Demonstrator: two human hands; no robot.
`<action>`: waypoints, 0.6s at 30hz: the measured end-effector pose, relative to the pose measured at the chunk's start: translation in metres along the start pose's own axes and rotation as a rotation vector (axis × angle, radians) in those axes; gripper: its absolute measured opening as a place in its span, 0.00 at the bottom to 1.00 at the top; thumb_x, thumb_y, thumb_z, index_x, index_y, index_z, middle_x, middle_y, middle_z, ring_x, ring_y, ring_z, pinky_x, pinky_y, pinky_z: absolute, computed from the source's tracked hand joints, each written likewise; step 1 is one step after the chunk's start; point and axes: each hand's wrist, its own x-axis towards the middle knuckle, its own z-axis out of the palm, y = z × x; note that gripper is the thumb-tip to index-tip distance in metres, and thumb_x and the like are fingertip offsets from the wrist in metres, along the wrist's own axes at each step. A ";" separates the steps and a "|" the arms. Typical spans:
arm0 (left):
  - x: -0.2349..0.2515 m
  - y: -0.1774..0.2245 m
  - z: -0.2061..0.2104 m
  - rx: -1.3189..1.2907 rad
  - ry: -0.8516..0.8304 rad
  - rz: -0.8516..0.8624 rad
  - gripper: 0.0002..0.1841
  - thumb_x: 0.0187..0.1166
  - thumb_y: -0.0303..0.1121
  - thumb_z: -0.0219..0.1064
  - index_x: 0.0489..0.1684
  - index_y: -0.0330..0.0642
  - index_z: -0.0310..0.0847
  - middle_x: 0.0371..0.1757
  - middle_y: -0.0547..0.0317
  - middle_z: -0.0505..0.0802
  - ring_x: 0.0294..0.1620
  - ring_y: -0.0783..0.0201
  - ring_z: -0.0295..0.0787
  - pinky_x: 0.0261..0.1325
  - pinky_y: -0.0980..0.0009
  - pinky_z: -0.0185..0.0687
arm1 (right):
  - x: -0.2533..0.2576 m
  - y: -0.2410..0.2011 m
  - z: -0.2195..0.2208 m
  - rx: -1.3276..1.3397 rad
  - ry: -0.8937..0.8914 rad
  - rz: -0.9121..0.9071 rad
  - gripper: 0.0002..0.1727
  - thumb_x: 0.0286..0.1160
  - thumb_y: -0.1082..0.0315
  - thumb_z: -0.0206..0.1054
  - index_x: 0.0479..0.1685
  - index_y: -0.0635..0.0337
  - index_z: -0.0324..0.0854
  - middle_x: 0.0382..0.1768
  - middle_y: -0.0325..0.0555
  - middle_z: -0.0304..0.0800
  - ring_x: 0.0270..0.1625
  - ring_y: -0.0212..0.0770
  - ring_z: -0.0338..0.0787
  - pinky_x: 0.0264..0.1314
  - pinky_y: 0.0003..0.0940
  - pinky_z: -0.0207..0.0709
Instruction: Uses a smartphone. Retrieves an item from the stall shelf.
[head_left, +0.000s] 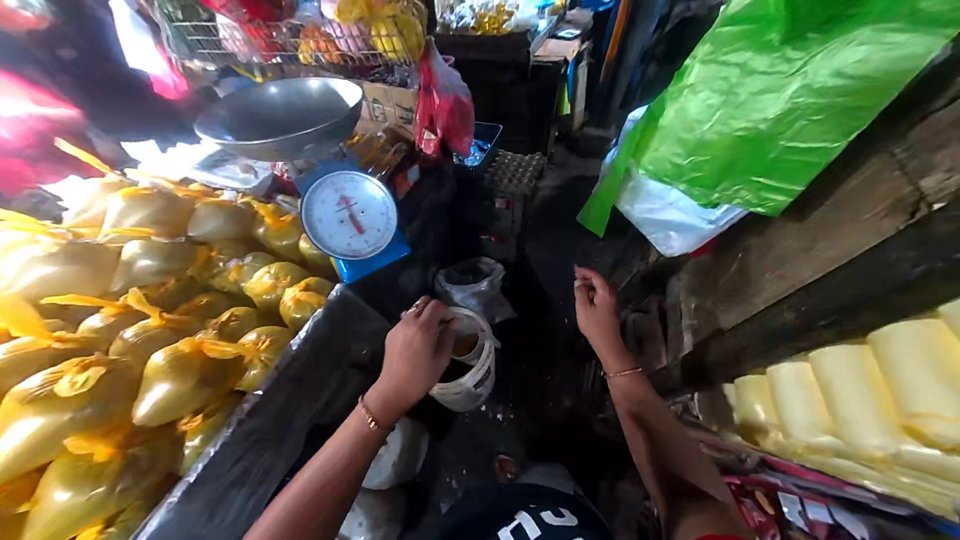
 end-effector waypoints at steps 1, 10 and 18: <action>0.022 0.013 0.010 0.004 -0.006 0.065 0.14 0.85 0.38 0.63 0.44 0.34 0.88 0.47 0.43 0.93 0.49 0.47 0.92 0.53 0.46 0.86 | -0.005 0.011 0.001 0.011 -0.033 0.015 0.23 0.89 0.67 0.52 0.74 0.71 0.75 0.69 0.66 0.83 0.68 0.55 0.86 0.71 0.45 0.79; 0.190 0.130 0.093 -0.016 -0.007 0.310 0.14 0.83 0.37 0.68 0.53 0.35 0.86 0.55 0.41 0.90 0.54 0.43 0.90 0.52 0.44 0.86 | -0.088 0.084 -0.010 -0.030 -0.325 0.185 0.21 0.88 0.65 0.55 0.71 0.67 0.80 0.64 0.62 0.87 0.62 0.55 0.90 0.68 0.49 0.82; 0.251 0.180 0.150 0.252 0.025 0.606 0.17 0.83 0.35 0.66 0.66 0.39 0.83 0.69 0.39 0.85 0.72 0.38 0.80 0.66 0.45 0.79 | -0.123 0.112 -0.035 -0.073 -0.335 0.323 0.20 0.89 0.67 0.56 0.70 0.68 0.81 0.60 0.64 0.89 0.59 0.56 0.91 0.67 0.50 0.81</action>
